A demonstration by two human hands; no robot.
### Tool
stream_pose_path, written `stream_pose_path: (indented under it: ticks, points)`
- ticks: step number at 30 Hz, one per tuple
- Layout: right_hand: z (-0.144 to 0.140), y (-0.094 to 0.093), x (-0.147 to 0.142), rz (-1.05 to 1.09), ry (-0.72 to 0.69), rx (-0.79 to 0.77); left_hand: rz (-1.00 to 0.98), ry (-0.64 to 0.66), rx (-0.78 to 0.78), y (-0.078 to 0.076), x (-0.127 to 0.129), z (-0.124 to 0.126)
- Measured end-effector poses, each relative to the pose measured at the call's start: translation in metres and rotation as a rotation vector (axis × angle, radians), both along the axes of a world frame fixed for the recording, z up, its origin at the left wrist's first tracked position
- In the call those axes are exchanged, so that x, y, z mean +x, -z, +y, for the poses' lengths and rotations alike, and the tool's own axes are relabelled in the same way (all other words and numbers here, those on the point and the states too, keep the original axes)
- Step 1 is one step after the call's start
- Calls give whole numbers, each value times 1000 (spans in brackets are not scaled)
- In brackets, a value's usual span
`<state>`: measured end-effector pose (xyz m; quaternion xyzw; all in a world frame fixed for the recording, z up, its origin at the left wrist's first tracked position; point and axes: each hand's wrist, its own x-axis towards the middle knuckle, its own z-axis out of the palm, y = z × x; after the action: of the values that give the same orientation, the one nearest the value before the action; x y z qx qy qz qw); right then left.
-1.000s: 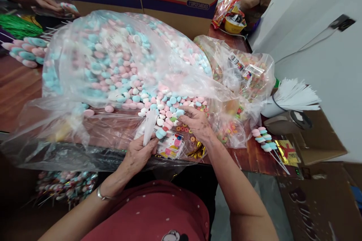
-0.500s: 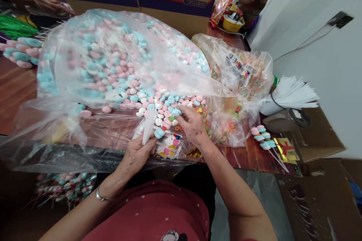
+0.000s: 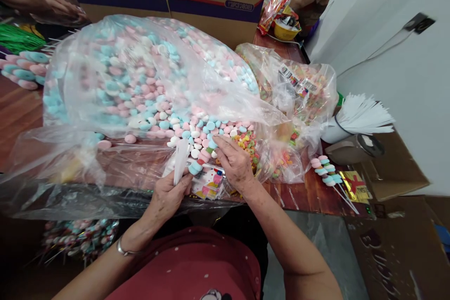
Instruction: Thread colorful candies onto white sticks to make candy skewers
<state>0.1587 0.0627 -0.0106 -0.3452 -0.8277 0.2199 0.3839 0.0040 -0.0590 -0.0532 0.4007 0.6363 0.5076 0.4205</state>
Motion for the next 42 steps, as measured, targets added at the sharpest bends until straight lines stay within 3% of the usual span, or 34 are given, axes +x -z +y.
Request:
stream_pose_path:
  ticks: [7, 11, 14, 20, 30, 36, 42]
  points:
    - [8, -5, 8, 49, -118, -170, -25, 35, 27, -4, -1, 1]
    - [12, -10, 12, 41, -175, -160, -52, 55, 30, 0, -1, 1]
    - [11, -9, 11, 32, -180, -133, -61, 54, 39, 0, -1, 1]
    - [9, 2, 10, 115, -111, -295, -31, 44, 23, -6, -1, 1]
    - [-2, 15, 4, 268, -102, -415, -16, 42, 23, -6, -1, 1]
    - [-10, 21, -3, 220, -90, -412, -14, 31, 30, -8, 0, 3]
    - [-13, 12, -5, 204, -198, -373, -63, -23, 43, -9, 1, 1]
